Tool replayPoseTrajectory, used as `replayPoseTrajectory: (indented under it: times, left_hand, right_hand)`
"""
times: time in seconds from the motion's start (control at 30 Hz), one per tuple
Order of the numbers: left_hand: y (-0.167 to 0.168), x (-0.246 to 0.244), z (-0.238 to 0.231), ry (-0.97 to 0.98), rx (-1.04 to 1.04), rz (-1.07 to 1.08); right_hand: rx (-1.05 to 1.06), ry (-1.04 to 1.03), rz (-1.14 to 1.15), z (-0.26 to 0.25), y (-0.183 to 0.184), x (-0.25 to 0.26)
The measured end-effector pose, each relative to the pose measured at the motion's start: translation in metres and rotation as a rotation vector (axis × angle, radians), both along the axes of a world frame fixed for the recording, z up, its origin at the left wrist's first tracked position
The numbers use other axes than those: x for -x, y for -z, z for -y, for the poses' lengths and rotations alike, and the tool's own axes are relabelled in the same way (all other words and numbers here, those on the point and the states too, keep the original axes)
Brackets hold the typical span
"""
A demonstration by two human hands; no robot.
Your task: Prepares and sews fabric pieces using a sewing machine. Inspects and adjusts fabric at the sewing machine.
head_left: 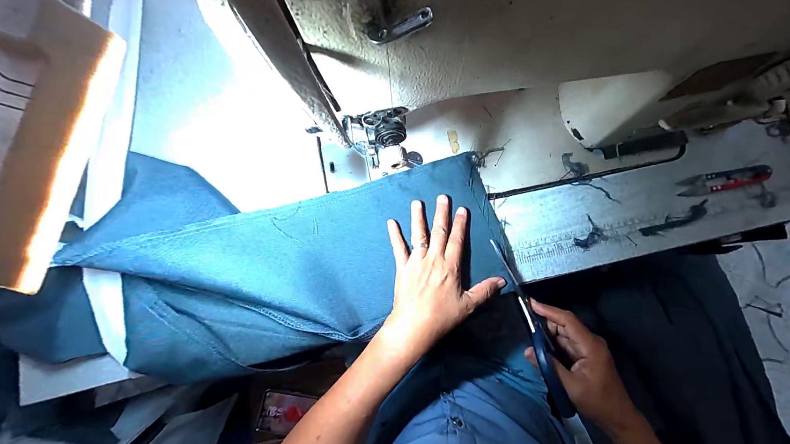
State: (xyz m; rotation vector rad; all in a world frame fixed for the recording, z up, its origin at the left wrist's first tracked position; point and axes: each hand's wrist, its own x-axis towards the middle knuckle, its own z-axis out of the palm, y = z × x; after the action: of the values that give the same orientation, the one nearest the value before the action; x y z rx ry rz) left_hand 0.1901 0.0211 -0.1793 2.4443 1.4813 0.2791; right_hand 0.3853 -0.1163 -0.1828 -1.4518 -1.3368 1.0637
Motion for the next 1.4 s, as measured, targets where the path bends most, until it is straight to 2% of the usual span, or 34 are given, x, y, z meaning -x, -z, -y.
replayPoseTrajectory:
  times: [0.3,0.47,0.73,1.0,1.13,1.27,1.4]
  left_hand:
    - [0.002,0.000,0.000,0.001,0.001,0.002]
    - [0.000,0.000,0.001,0.003,0.007,0.000]
    - [0.001,0.002,0.018,0.029,0.009,0.020]
    - [0.004,0.006,0.022,0.035,-0.022,0.099]
    - [0.006,0.002,0.023,0.027,-0.053,0.065]
    - [0.006,0.003,0.022,0.031,-0.058,0.059]
    - [0.007,0.003,0.023,0.031,-0.055,0.054]
  right_hand:
    - [0.001,0.036,0.016,0.006,0.001,0.002]
    - [0.093,-0.117,0.041,0.000,-0.002,-0.005]
    - [0.057,-0.042,0.140,-0.008,0.000,0.013]
    - [0.188,-0.174,-0.066,0.021,-0.007,-0.013]
    - [0.144,-0.169,0.119,0.033,-0.010,-0.019]
    - [0.113,-0.100,0.288,0.024,-0.015,-0.011]
    - [0.079,-0.063,0.279,0.005,-0.012,0.001]
